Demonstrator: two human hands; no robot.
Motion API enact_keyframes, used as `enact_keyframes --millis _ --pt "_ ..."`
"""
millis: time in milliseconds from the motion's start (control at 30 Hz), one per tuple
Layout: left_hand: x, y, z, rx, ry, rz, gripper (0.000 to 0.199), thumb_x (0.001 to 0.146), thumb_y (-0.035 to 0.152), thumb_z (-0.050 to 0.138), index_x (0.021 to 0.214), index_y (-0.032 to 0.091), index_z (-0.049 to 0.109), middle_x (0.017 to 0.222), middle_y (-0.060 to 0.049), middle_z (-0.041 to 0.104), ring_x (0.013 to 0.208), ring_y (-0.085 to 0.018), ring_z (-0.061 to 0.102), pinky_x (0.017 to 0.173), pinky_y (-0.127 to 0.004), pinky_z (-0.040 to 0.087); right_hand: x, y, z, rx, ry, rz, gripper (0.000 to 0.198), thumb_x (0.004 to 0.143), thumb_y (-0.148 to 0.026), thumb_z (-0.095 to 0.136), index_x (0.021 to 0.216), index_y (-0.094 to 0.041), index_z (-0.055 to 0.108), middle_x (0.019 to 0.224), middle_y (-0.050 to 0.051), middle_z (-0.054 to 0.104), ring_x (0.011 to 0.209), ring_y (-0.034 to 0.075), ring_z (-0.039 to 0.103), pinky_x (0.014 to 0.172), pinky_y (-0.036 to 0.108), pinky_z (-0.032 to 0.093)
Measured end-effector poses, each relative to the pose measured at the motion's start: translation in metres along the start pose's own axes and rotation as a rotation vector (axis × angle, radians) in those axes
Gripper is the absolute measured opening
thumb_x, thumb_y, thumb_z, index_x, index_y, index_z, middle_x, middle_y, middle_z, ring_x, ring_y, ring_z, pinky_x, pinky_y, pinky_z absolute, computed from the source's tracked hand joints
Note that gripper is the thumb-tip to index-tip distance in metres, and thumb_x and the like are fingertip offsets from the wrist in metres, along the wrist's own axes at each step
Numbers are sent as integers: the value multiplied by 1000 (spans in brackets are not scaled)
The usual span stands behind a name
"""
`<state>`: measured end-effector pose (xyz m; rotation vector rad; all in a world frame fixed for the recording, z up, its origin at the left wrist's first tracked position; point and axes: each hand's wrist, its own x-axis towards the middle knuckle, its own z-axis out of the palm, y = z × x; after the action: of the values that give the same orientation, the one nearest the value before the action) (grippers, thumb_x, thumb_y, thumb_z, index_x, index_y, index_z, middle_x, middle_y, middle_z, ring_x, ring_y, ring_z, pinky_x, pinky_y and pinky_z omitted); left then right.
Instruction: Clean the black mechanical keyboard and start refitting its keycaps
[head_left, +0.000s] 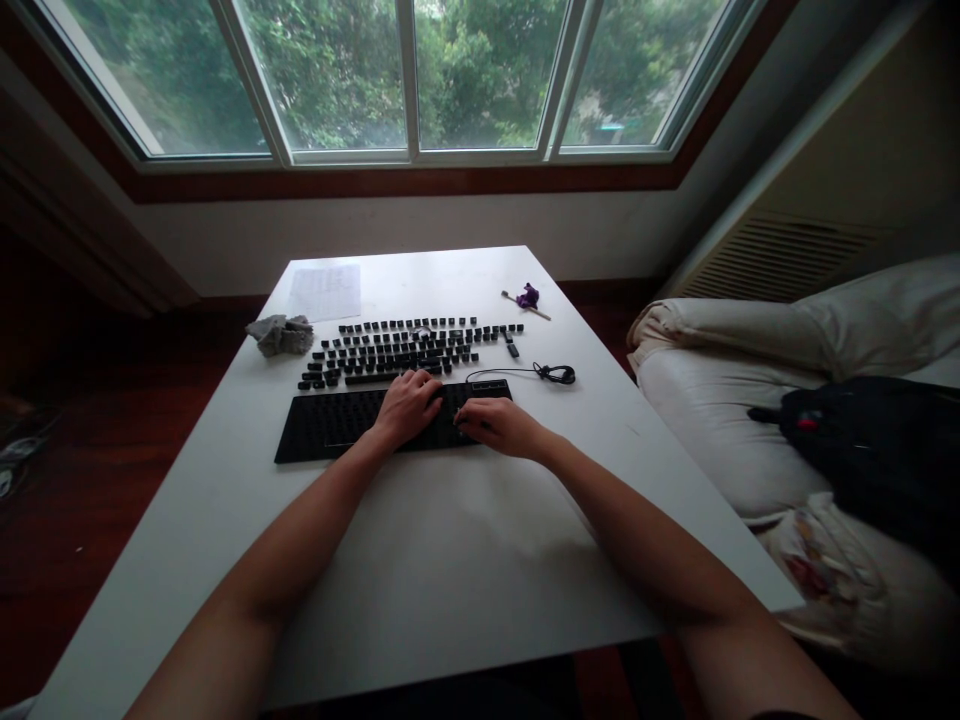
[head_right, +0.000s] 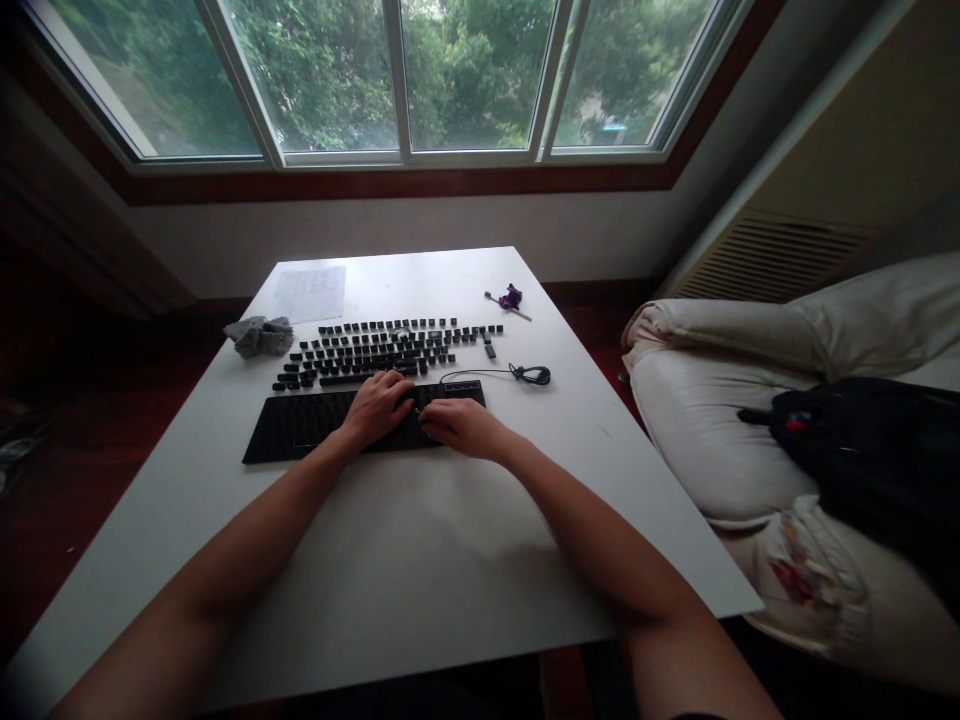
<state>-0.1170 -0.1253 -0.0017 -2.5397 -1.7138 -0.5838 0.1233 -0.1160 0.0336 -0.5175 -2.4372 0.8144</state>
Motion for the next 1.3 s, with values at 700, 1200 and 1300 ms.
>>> enact_keyframes --millis 700,1200,1300 --pt "4 -10 1 39 51 15 24 96 30 54 113 20 68 111 -10 63 102 -27 55 90 -41 43 -6 60 3 688 379 358 39 80 -49 77 103 -17 73 90 7 76 84 21 74 70 32 61" --pt "3 0 -4 -305 130 72 29 89 20 61 117 23 68 115 -7 66 106 -23 60 96 -40 47 3 52 22 588 496 385 39 82 -52 73 103 -20 70 87 5 73 79 20 72 68 33 60" --pt "5 9 -3 -468 115 102 34 87 19 65 120 24 67 115 -7 66 108 -22 61 95 -37 49 1 52 20 584 499 379 39 83 -53 72 103 -20 70 87 5 73 79 20 72 68 33 60"
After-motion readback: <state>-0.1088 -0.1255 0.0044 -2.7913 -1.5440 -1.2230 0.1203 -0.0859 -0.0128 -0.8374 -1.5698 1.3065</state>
